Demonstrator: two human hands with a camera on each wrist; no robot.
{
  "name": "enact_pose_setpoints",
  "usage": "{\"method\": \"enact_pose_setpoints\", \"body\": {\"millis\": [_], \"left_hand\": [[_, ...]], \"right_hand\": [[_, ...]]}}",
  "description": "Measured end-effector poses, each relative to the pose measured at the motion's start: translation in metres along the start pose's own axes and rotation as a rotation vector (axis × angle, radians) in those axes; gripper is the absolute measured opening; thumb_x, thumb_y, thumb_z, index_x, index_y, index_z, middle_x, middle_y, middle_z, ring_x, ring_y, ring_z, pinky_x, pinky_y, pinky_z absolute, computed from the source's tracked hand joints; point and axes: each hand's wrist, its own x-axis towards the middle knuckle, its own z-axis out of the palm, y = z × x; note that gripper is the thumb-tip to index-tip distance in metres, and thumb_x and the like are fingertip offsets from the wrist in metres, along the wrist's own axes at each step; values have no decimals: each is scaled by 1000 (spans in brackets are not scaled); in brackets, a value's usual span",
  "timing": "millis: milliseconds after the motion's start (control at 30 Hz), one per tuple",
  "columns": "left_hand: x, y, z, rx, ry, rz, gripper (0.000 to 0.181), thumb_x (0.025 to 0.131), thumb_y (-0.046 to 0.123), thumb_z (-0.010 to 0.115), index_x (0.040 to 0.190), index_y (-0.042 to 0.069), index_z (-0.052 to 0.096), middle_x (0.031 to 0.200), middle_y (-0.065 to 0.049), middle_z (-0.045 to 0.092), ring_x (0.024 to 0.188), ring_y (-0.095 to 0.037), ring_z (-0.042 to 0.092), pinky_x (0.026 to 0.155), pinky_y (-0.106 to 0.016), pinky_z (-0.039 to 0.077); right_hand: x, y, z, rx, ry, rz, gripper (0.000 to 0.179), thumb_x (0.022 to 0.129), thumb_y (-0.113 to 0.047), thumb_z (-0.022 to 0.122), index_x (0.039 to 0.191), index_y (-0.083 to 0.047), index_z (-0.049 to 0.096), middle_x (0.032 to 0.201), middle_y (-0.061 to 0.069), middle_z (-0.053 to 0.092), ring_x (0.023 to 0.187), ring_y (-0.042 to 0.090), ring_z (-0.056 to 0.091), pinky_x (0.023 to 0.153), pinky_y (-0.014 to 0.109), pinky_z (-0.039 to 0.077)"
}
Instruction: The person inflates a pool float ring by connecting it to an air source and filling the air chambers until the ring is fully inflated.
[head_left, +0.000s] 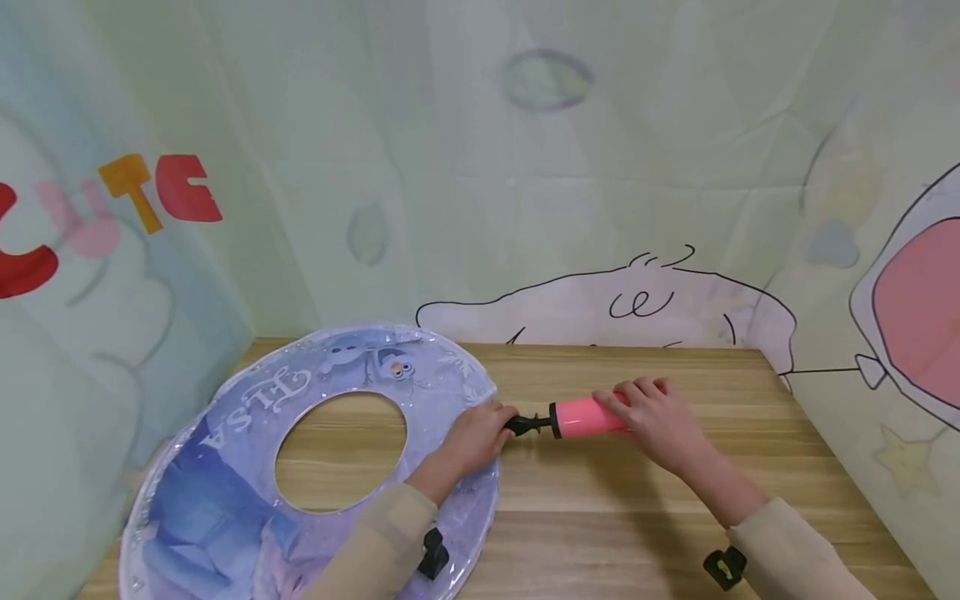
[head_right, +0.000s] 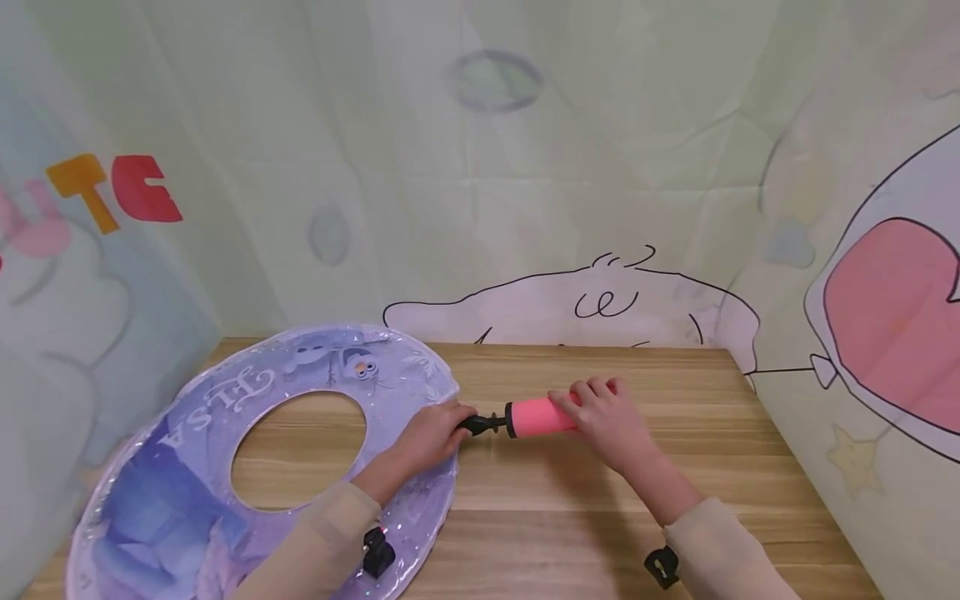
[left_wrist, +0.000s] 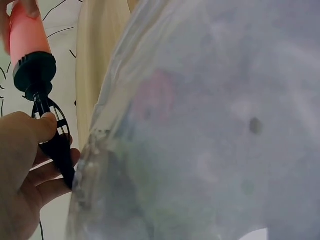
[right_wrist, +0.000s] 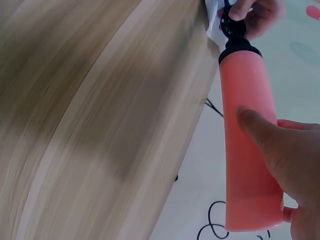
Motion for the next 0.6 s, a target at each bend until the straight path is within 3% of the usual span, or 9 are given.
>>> {"method": "enact_pose_setpoints", "body": {"millis": [300,600], "left_hand": [[-1,-3,-1,-20,20,-6,21,84,16,65,104,10,64,84,-4,62,71,-16,57,64,-31,47],[0,-2,-5,-55,-22,-20,21,85,20,64,104,12,62,87,-2,63,74,-14,58,68,-31,48]], "right_hand": [[16,-14,6,-21,66,-19,55,63,-40,82,112,-24,63,94,6,62,87,28,56,73,43,44],[7,-5,5,80,42,-16,61,60,-38,84,114,-23,62,95,6,62,90,27,54,76,44,42]]}}
